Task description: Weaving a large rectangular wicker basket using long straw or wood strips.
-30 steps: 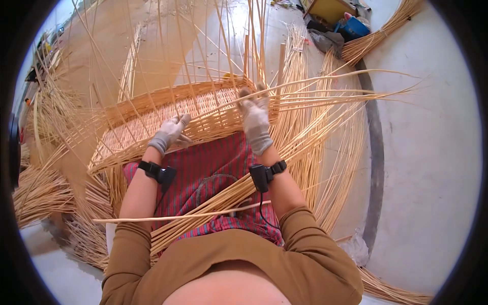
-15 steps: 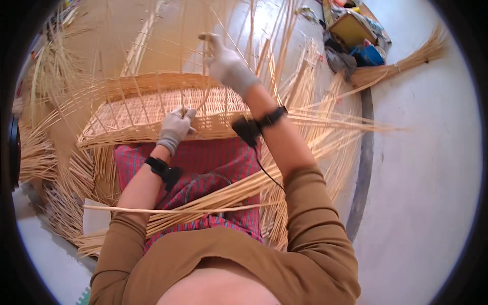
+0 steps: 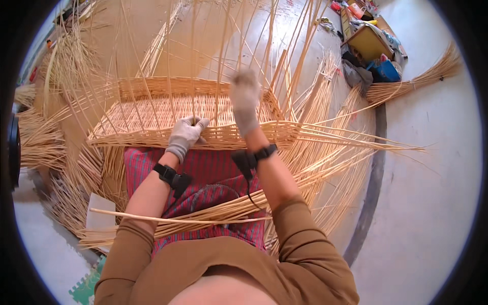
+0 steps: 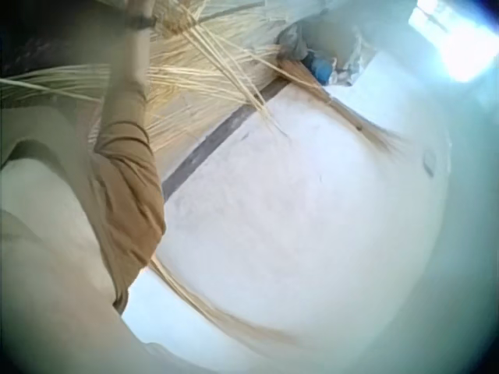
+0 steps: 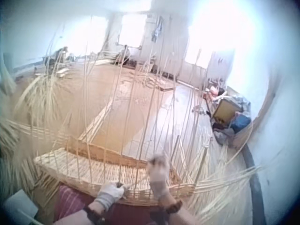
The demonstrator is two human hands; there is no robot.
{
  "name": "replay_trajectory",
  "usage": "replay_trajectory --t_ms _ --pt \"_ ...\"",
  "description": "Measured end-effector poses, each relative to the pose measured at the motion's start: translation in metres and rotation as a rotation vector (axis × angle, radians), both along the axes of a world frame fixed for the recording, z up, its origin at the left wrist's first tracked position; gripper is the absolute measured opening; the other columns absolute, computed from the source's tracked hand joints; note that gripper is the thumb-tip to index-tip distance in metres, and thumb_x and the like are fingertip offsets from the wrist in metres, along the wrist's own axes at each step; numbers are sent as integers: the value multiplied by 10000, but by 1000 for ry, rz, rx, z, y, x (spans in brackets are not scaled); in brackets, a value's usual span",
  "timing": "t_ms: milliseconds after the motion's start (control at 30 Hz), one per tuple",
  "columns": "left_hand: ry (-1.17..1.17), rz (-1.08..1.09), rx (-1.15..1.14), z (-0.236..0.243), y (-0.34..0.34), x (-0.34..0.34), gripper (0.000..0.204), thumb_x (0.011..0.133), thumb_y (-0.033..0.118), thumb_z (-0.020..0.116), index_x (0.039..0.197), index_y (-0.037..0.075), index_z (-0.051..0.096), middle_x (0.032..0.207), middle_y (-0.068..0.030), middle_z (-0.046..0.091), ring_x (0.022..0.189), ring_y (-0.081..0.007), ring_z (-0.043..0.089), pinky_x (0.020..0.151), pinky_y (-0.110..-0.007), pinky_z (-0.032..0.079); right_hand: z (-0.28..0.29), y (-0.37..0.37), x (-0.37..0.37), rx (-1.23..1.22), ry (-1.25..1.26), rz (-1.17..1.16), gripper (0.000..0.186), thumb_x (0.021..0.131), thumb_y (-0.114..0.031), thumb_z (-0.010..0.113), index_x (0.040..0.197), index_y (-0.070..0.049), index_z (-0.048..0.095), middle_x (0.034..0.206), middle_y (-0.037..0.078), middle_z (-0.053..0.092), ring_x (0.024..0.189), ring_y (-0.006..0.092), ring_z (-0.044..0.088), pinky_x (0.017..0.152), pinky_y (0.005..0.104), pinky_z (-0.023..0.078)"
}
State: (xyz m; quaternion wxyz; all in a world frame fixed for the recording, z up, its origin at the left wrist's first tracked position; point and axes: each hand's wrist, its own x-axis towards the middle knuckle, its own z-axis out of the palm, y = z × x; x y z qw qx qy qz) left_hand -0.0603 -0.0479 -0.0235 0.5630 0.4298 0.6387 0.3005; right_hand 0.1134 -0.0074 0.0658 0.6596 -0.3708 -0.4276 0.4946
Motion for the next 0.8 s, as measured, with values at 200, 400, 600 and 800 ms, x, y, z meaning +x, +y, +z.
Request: replay_trajectory --t_ms 200,400,600,800 --pt "200 -121 97 21 6 -2 489 815 366 833 1119 32 646 937 -142 743 781 -246 721 707 -369 581 -98 -43 49 76 218 -173 450 1064 -493 411 805 -125 424 571 -25 333 462 101 294 462 290 381" --pt "600 23 242 27 29 21 688 732 571 832 1183 99 613 971 -105 749 934 -313 708 836 -414 529 -83 -68 23 73 341 -256 452 1064 -494 402 826 -112 437 580 -24 304 482 102 278 491 291 342" --pt "368 370 595 44 -1 24 309 973 215 665 1222 58 569 957 -95 659 708 -144 596 690 -287 542 -85 -79 112 -171 300 -306 108 1044 -210 530 1090 -112 523 918 123 695 875 252 695 790 380 592" --pt "-83 -229 132 32 6 90 422 983 269 653 1300 14 542 1027 -114 686 598 -184 673 503 -317 572 -59 -95 166 -171 69 -151 187 1022 -67 532 1151 -135 416 981 149 712 907 249 715 749 385 639"
